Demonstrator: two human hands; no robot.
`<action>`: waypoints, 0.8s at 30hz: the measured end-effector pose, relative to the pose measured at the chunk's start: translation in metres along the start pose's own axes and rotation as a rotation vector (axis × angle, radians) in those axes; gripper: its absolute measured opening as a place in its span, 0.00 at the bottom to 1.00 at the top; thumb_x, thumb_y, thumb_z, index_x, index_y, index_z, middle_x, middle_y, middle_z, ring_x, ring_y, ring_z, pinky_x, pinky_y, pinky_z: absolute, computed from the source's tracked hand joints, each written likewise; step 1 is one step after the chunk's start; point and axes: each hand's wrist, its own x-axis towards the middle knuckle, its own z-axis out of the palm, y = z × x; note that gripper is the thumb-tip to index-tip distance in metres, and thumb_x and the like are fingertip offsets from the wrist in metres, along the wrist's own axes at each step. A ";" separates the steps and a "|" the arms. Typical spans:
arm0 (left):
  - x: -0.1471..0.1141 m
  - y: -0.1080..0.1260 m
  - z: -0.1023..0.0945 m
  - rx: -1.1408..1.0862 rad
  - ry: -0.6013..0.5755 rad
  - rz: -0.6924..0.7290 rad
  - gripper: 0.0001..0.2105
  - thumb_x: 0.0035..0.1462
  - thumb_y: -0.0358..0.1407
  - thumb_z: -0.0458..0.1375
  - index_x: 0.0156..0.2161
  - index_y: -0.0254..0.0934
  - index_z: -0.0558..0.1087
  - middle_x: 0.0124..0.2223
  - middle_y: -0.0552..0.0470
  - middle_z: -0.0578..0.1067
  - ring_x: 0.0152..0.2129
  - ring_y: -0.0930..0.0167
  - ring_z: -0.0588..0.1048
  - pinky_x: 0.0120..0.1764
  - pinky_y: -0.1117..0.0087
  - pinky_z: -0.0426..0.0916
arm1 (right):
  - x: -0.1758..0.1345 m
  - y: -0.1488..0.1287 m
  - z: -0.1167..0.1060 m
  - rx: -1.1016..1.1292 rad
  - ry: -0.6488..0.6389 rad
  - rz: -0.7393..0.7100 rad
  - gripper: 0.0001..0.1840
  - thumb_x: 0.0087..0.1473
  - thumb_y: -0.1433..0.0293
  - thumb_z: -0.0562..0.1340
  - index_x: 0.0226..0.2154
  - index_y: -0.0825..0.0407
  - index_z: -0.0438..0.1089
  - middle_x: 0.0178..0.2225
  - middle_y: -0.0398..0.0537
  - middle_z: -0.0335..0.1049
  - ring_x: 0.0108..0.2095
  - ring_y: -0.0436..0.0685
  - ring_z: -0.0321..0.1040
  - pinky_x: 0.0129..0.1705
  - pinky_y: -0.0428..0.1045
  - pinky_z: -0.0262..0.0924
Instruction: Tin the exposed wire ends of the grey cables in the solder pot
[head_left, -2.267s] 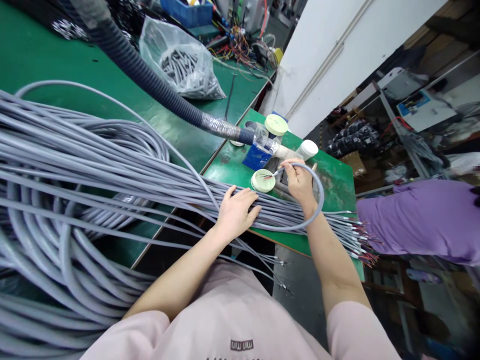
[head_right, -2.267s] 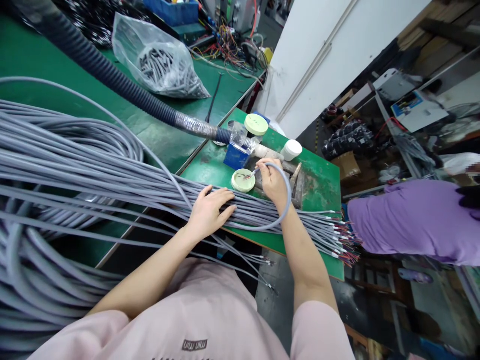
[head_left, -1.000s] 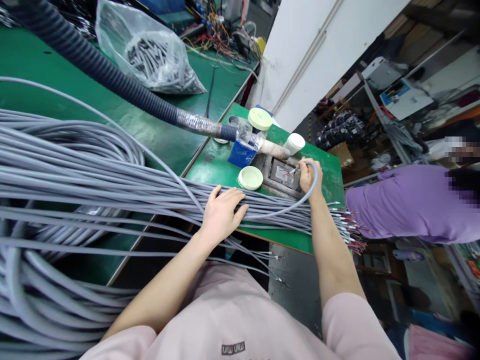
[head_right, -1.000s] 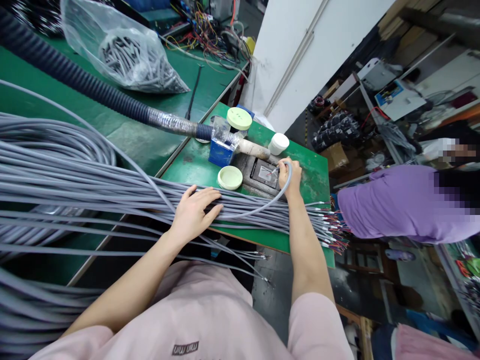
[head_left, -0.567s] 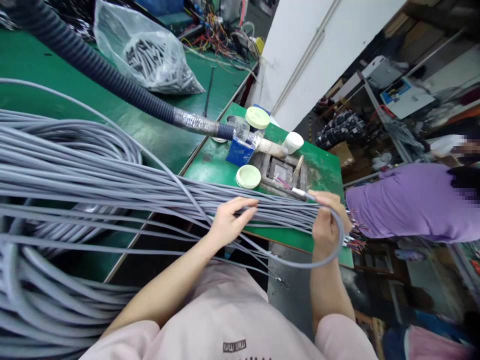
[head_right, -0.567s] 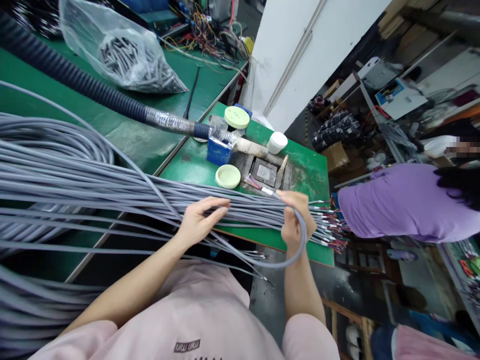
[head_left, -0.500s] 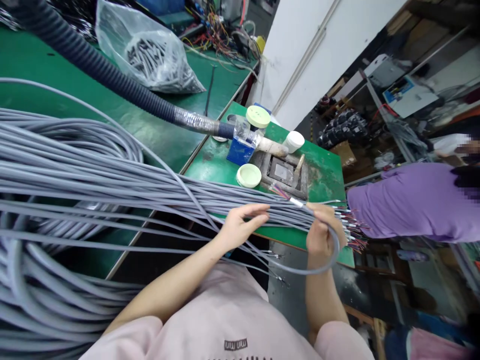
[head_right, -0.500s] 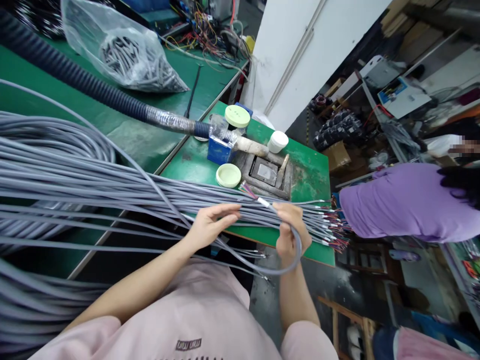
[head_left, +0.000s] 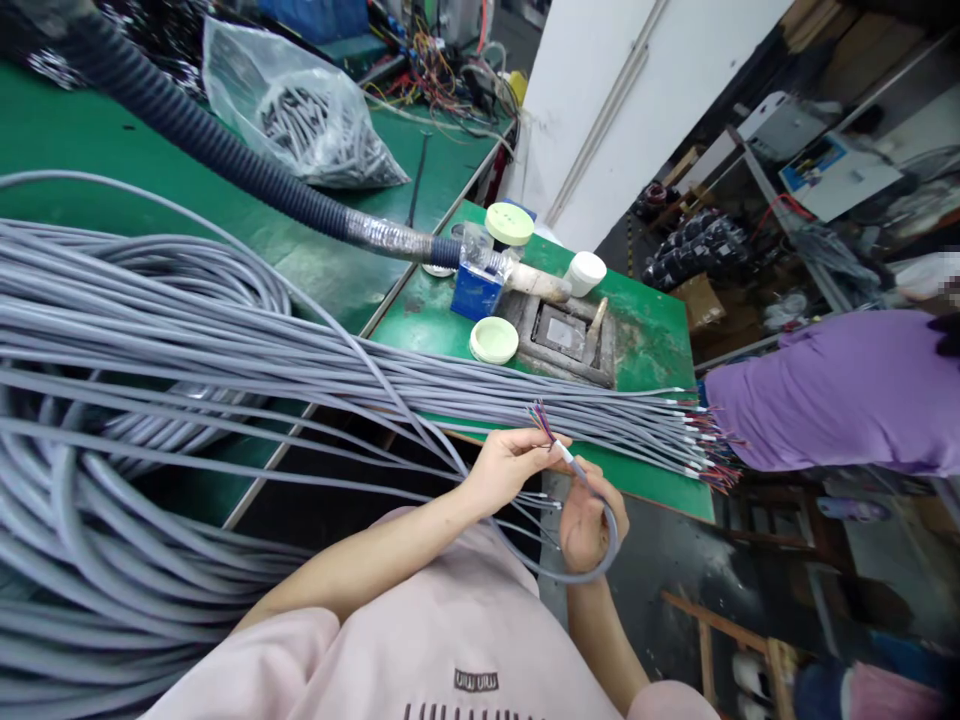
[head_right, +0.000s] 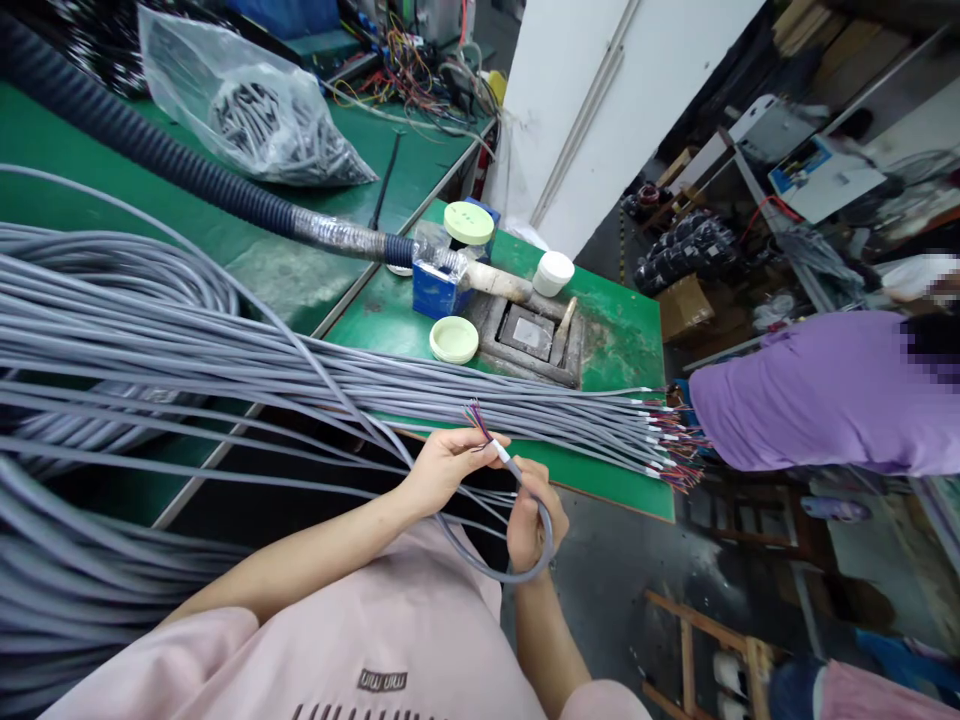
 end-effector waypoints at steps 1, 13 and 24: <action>0.000 -0.001 0.000 0.009 0.004 0.000 0.15 0.41 0.43 0.68 0.32 0.32 0.79 0.26 0.51 0.78 0.27 0.69 0.77 0.37 0.67 0.71 | -0.001 -0.001 -0.001 -0.015 -0.011 -0.002 0.11 0.59 0.64 0.54 0.42 0.43 0.68 0.40 0.51 0.72 0.44 0.64 0.71 0.44 0.66 0.66; 0.000 -0.008 -0.004 -0.031 0.017 -0.011 0.14 0.45 0.45 0.65 0.26 0.32 0.77 0.22 0.51 0.75 0.21 0.75 0.71 0.33 0.72 0.66 | -0.002 -0.009 -0.006 -0.138 -0.107 -0.054 0.14 0.58 0.64 0.52 0.45 0.42 0.69 0.40 0.52 0.74 0.41 0.65 0.72 0.39 0.65 0.67; 0.007 -0.012 -0.008 0.635 -0.281 0.030 0.18 0.55 0.47 0.56 0.35 0.33 0.78 0.30 0.46 0.78 0.26 0.72 0.72 0.33 0.70 0.67 | -0.032 -0.015 -0.100 -0.574 -0.392 -0.174 0.26 0.52 0.77 0.59 0.52 0.43 0.65 0.42 0.50 0.76 0.40 0.61 0.73 0.38 0.60 0.68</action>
